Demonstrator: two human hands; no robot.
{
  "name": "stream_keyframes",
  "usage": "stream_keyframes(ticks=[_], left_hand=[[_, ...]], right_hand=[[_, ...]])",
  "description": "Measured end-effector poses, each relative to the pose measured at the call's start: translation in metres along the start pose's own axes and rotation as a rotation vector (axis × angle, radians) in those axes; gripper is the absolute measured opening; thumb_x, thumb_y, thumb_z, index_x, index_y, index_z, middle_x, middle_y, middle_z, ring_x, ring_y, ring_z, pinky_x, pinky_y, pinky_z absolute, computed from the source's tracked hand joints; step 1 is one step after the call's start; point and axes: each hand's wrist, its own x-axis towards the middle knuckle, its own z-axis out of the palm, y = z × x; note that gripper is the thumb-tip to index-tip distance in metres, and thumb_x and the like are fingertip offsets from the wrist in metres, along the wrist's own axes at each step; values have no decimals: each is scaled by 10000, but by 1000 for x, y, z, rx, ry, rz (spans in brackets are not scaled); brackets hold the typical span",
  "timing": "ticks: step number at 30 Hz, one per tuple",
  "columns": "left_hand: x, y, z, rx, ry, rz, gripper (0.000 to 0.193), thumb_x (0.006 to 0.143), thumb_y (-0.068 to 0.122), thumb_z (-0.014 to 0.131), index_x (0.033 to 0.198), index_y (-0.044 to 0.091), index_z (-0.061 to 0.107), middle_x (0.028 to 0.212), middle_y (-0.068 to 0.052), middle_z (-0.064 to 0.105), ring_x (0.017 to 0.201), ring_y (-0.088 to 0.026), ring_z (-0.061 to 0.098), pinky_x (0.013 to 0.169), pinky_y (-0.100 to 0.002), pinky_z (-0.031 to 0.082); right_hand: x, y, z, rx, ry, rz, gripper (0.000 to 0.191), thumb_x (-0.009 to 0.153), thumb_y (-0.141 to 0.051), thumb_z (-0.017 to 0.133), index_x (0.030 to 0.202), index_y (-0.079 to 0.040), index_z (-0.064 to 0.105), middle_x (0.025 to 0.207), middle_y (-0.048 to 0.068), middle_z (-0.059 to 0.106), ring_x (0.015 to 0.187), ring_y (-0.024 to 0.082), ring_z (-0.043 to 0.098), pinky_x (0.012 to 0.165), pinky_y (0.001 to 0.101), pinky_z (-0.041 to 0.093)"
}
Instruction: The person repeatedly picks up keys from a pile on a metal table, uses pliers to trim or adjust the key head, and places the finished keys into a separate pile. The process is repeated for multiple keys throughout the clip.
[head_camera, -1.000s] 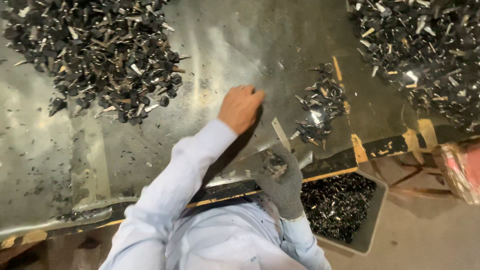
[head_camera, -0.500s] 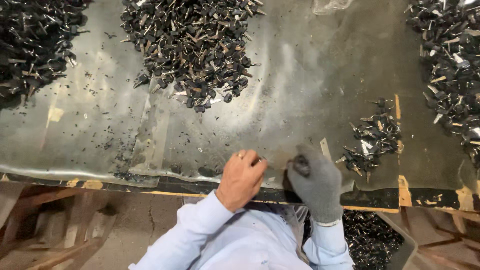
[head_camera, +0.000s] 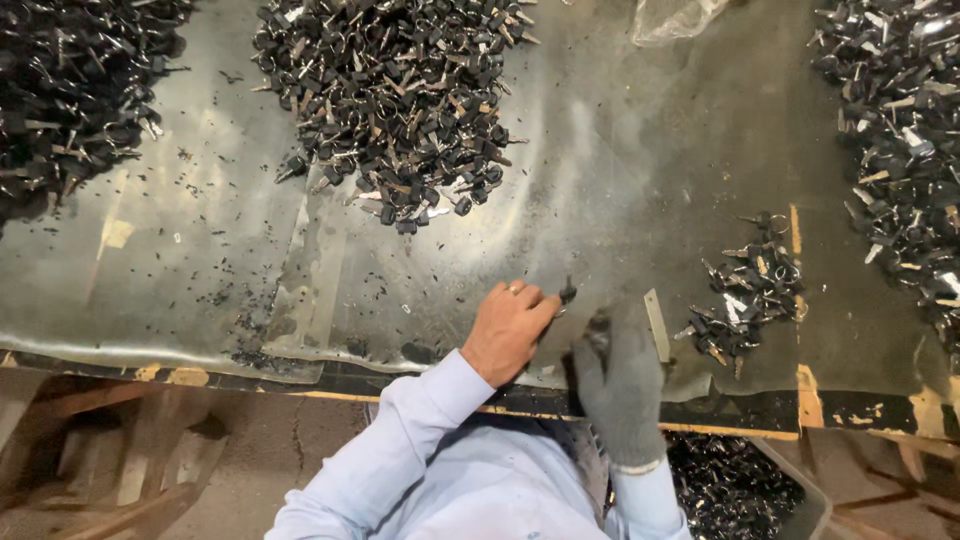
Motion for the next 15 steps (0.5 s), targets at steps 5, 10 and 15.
stream_keyframes(ticks=[5,10,15], left_hand=[[-21,4,3,-101,196,-152,155,840,92,739,985,109,688,898,-46,631,879,-276,586,813,-429,395],[-28,11,5,-66,155,-151,264,768,-9,666,1009,86,715,859,-80,585,865,-296,563,798,-424,385],[-23,3,8,-89,129,-115,306,740,-21,656,1019,85,721,844,-75,581,859,-297,561,825,-429,391]], right_hand=[[-11,-11,19,2,37,-111,388,792,-142,747,1157,-35,667,964,155,694,892,348,668,801,449,527],[10,-6,20,63,-14,-130,331,799,-134,741,1126,-84,718,952,124,718,878,348,669,779,446,526],[14,-14,14,54,-56,-109,338,804,-120,737,1140,-86,727,909,121,695,835,342,663,716,437,524]])
